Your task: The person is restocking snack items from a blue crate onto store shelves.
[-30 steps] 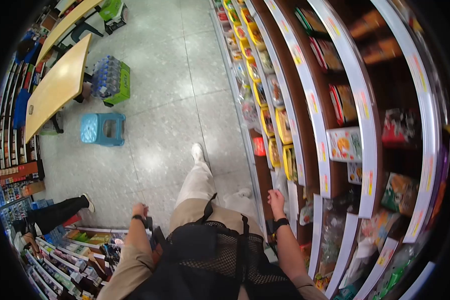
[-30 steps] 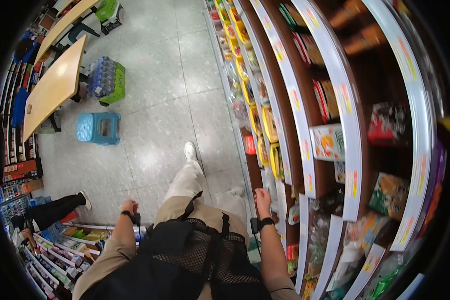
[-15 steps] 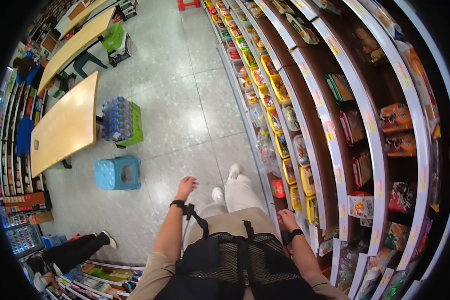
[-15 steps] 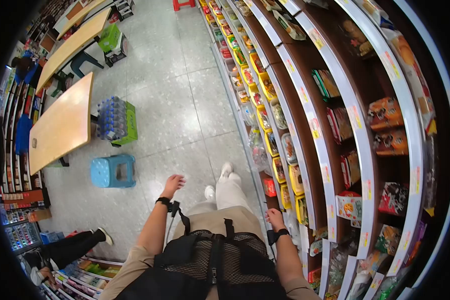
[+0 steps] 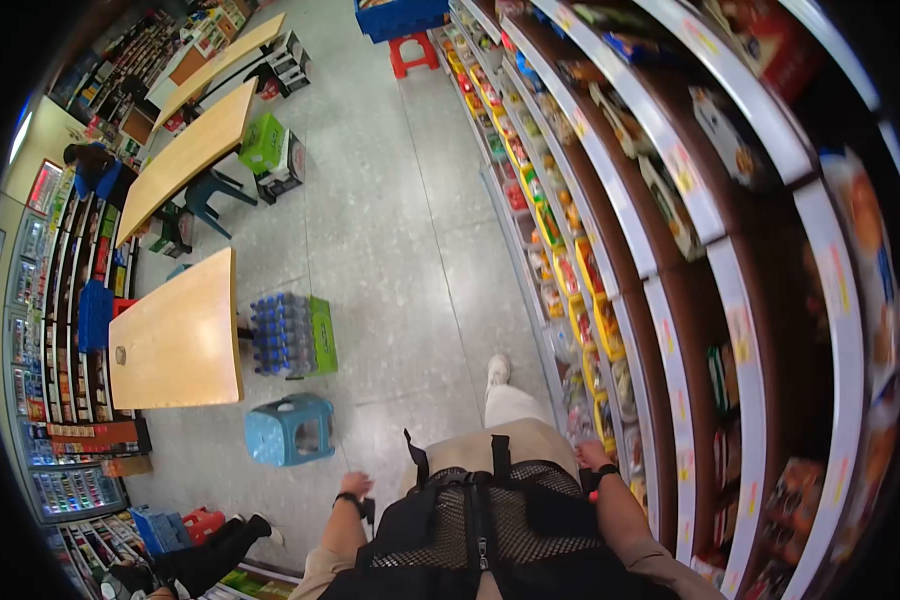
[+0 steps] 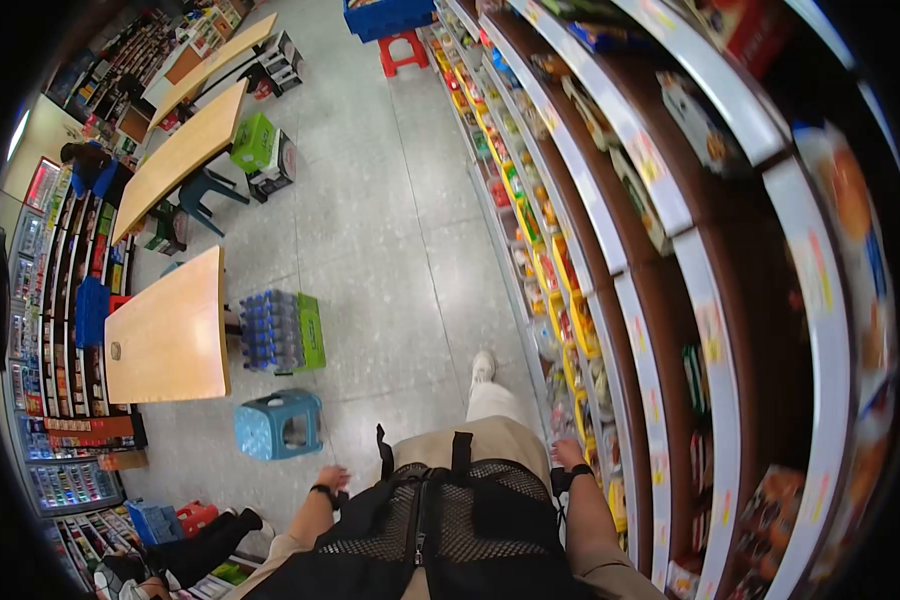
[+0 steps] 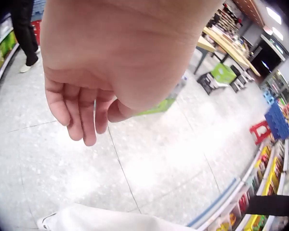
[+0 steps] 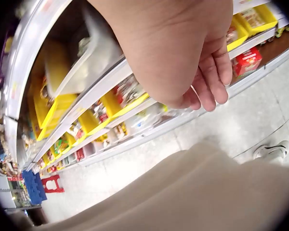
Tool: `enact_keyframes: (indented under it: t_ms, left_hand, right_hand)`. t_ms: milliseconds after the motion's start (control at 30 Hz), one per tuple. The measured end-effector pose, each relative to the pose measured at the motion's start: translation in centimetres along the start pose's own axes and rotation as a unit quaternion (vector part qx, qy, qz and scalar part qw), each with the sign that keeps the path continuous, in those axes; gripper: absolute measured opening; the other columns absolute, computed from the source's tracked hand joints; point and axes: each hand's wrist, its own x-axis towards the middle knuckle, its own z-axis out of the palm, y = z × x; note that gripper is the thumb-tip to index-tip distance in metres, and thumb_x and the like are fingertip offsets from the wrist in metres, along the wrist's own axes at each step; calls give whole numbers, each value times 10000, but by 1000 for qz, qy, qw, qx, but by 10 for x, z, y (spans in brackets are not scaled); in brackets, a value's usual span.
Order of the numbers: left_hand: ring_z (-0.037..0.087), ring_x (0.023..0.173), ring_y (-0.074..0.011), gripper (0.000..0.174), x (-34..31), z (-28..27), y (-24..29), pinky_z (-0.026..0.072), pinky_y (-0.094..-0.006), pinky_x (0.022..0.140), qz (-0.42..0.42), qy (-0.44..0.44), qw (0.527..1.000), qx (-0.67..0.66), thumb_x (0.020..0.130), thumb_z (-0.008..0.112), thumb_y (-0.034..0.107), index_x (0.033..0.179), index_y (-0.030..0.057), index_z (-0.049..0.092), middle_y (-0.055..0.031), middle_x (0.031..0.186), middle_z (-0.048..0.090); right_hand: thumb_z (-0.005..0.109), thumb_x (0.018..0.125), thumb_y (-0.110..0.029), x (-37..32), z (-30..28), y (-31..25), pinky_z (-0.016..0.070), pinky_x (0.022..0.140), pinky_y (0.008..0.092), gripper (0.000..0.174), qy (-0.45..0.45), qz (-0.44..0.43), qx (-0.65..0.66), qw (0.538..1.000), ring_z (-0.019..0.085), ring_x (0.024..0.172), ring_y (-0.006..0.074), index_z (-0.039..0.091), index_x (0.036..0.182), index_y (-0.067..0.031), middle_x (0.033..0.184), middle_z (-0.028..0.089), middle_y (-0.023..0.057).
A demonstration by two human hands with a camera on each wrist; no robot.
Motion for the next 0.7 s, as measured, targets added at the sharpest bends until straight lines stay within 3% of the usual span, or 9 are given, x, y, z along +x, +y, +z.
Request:
enact_keyframes:
  t_ms: [67,133,167,267,433,533,633,667,700]
  left_hand:
    - [627,646,-236,228,-23,-5,27,480,-375,529,-90,76,992,-41,880,491,223,882,51,640,-115,831,683]
    - [622,608,-210,278,-7,-4,74,458,-327,493,23,67,995,-65,887,420,190,984,30,625,-133,852,692]
    - [621,609,-180,284,-17,18,113,453,-292,490,41,84,982,-163,889,430,186,1048,30,606,-125,864,696]
    - [627,673,-142,315,-20,54,204,472,-265,549,85,32,977,-194,905,467,239,1110,58,625,-95,920,697]
    - [623,671,-148,288,14,124,361,474,-257,589,131,11,978,-159,895,504,239,1083,58,625,-82,881,697]
    - [627,672,-157,263,55,128,448,482,-277,587,134,-30,986,-98,888,517,218,1062,56,630,-82,860,696]
    - [644,653,-187,241,94,100,546,513,-303,583,90,-46,983,-154,887,521,197,1029,45,642,-106,854,697]
    - [659,670,-205,233,144,86,548,519,-310,583,141,-75,980,-119,886,541,196,1026,41,643,-121,863,703]
    - [675,686,-224,227,189,71,553,526,-317,583,193,-100,972,-88,885,560,196,1022,37,645,-136,871,709]
  right_hand:
    - [545,881,-164,42,12,-67,470,473,326,161,-33,-99,-82,991,606,549,196,631,898,-28,690,641,107]
    - [529,882,-173,126,22,-155,483,491,329,188,-120,-256,-416,864,605,545,190,630,828,-24,646,625,91]
    - [526,874,-183,110,49,-229,481,499,323,230,-31,-217,-240,946,600,536,186,617,741,-19,620,611,75]
    - [558,899,-202,160,100,-353,466,500,291,207,-26,-267,-213,939,592,538,161,630,822,-24,645,621,59]
    - [555,936,-204,129,191,-569,444,502,259,181,-76,-269,-86,956,561,536,107,632,874,-52,681,609,19]
    - [545,964,-234,172,214,-623,430,477,239,231,-72,-318,-137,935,548,532,99,623,876,-34,695,615,29]
    - [536,916,-224,211,220,-651,444,503,303,232,-66,-247,-143,956,604,582,138,634,768,-76,645,611,44]
    - [511,907,-266,265,199,-623,455,515,344,313,-6,-260,-264,929,618,587,178,623,690,-71,653,628,77]
    - [634,853,-190,221,197,-634,398,449,326,182,-18,-157,-228,961,544,526,136,647,752,-39,667,630,55]
